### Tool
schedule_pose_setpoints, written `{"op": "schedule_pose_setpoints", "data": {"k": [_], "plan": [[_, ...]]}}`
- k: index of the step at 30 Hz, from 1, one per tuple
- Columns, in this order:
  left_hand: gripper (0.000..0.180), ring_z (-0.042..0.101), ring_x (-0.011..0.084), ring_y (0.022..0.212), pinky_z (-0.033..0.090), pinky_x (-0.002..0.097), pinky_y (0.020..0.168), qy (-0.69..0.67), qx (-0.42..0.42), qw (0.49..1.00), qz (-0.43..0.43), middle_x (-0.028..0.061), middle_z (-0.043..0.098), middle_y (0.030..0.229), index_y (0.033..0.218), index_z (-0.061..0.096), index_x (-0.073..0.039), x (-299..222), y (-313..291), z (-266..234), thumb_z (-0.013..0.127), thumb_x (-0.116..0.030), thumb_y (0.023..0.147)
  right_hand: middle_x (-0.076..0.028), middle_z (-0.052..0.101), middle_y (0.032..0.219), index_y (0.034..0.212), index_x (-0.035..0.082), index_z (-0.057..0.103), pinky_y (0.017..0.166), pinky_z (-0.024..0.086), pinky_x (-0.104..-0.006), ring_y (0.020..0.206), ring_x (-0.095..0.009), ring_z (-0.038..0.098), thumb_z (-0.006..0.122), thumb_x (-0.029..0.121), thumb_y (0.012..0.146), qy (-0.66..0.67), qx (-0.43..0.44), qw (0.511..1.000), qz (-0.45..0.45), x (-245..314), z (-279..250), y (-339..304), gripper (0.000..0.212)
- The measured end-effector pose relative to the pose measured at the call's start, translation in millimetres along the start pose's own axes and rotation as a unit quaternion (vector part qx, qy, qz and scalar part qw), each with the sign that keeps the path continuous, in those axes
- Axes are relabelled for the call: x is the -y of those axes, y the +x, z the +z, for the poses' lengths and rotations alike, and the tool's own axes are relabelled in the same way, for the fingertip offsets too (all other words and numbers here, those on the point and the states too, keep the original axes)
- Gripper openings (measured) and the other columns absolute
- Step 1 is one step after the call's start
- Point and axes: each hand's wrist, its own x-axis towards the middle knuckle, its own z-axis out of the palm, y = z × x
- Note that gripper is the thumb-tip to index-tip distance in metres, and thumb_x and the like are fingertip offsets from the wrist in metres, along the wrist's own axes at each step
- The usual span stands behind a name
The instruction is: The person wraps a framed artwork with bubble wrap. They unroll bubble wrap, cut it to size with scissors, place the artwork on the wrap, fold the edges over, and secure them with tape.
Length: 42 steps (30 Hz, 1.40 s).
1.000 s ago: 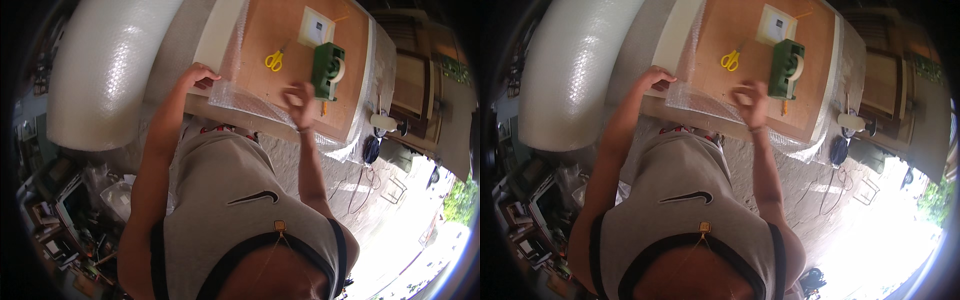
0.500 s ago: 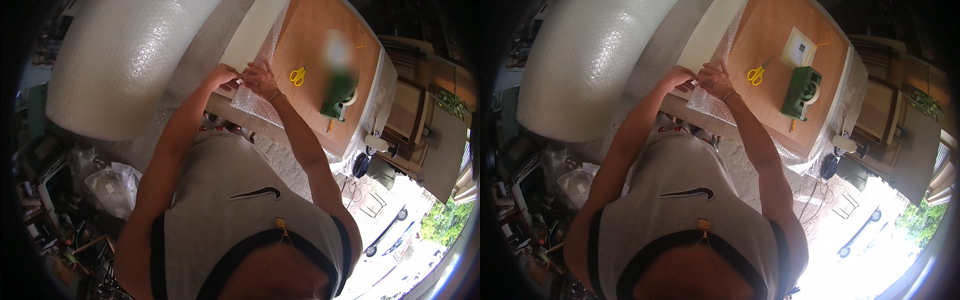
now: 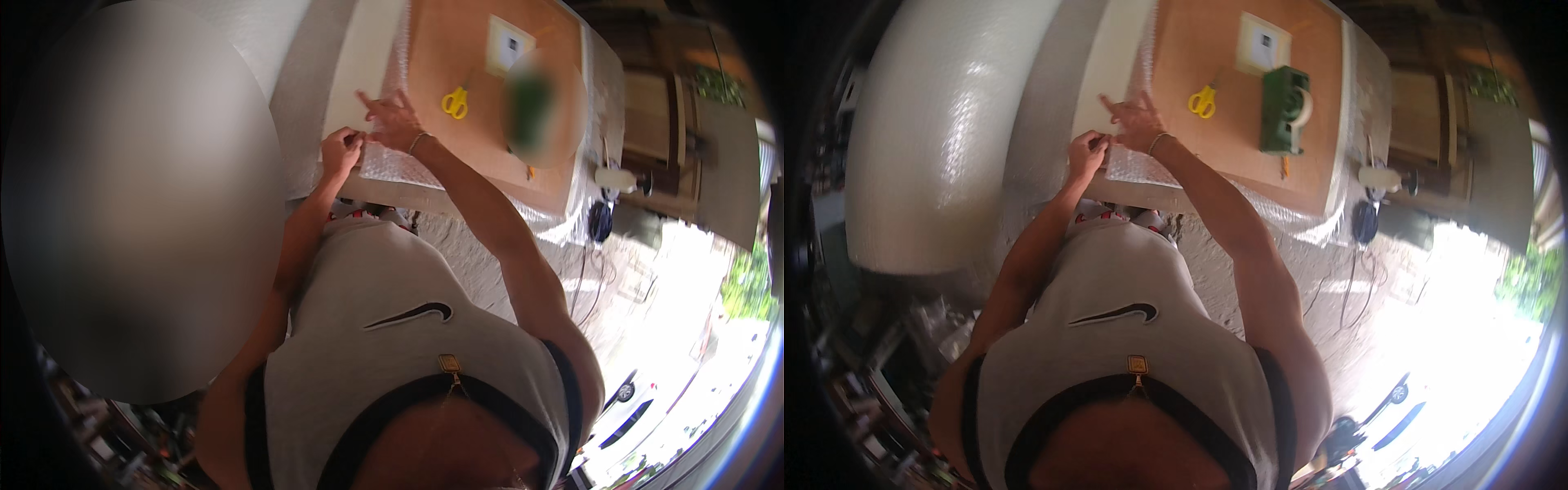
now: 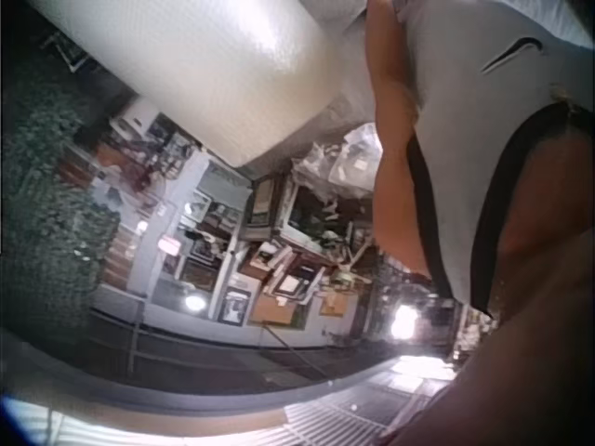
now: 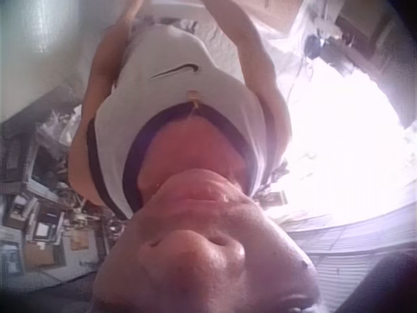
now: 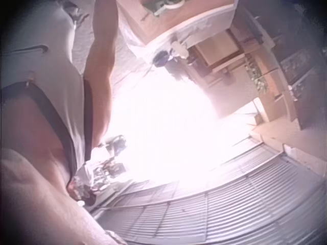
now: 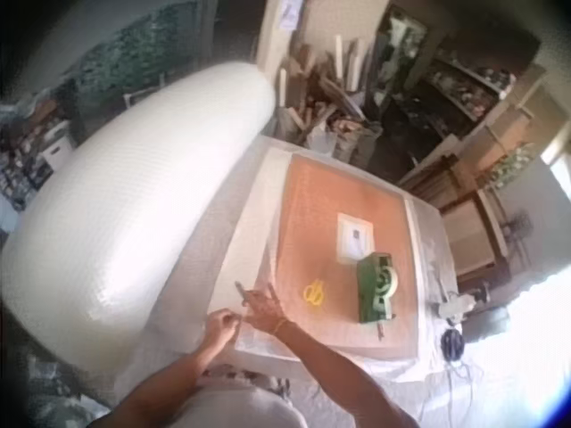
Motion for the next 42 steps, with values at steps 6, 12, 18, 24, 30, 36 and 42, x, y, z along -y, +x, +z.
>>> {"op": "schedule_pose_setpoints", "data": {"k": [6,12,18,24,30,36,42], "plan": [[0.027,0.064,0.0270,0.066,0.049,0.0366,0.060,0.226,-0.012,0.974,-0.005,0.0118,0.066,0.072,0.087,0.066,-0.005,-6,6,-2,0.069,-0.031,0.079,-0.005,0.054,0.120,0.133,0.027,0.045,0.111,0.019,-0.0532,0.125,-0.022,0.040,0.072,0.034,0.071,-0.076,-0.214,0.973,-0.033,14,7,-21,0.068],[0.041,0.064,0.0293,0.076,0.049,0.0383,0.065,0.222,-0.057,0.972,-0.047,0.0118,0.066,0.078,0.089,0.064,-0.005,-15,-5,13,0.062,-0.046,0.083,-0.007,0.061,0.102,0.095,0.010,0.064,0.083,0.042,-0.0427,0.097,-0.027,0.055,0.080,0.016,0.062,-0.015,-0.519,0.852,0.067,-27,-31,-103,0.037],[0.048,0.063,0.0293,0.070,0.047,0.0389,0.063,0.188,-0.107,0.976,-0.026,0.0096,0.065,0.073,0.080,0.062,-0.004,-25,-35,29,0.054,-0.050,0.087,-0.015,0.060,0.105,0.099,0.008,0.066,0.084,0.044,-0.0452,0.103,-0.032,0.051,0.069,0.038,0.079,0.133,-0.403,0.790,0.442,-182,-100,-237,0.037],[0.047,0.062,0.0290,0.070,0.046,0.0396,0.062,0.201,-0.171,0.965,-0.003,0.0079,0.065,0.073,0.078,0.062,-0.006,-24,-34,38,0.054,-0.052,0.087,-0.014,0.055,0.112,0.102,-0.003,0.064,0.085,0.049,-0.0520,0.112,-0.024,0.048,0.067,0.039,0.083,0.616,-0.203,0.686,0.331,-203,-120,-249,0.046],[0.048,0.063,0.0296,0.072,0.047,0.0394,0.064,0.193,-0.191,0.962,-0.012,0.0080,0.066,0.075,0.082,0.064,-0.007,-17,-34,42,0.055,-0.054,0.085,-0.017,0.048,0.127,0.094,-0.005,0.066,0.090,0.047,-0.0437,0.107,-0.024,0.054,0.067,0.022,0.084,0.763,-0.327,0.547,0.103,-190,-85,-260,0.028],[0.050,0.063,0.0265,0.075,0.047,0.0373,0.068,0.158,-0.161,0.973,-0.051,0.0087,0.066,0.076,0.085,0.065,-0.006,-16,-33,38,0.056,-0.055,0.084,-0.014,0.048,0.133,0.075,-0.002,0.070,0.087,0.047,-0.0367,0.109,-0.022,0.055,0.070,0.012,0.078,0.333,-0.342,0.868,0.138,-193,-86,-271,0.014],[0.037,0.059,0.0126,0.065,0.045,0.0279,0.054,0.025,-0.049,0.992,-0.110,0.0040,0.064,0.074,0.090,0.066,-0.003,-22,-51,6,0.058,-0.040,0.088,-0.012,0.060,0.102,0.075,0.003,0.069,0.074,0.049,-0.0360,0.091,-0.027,0.059,0.074,0.007,0.070,0.036,-0.432,0.880,0.194,-133,-107,-273,0.009]]}}
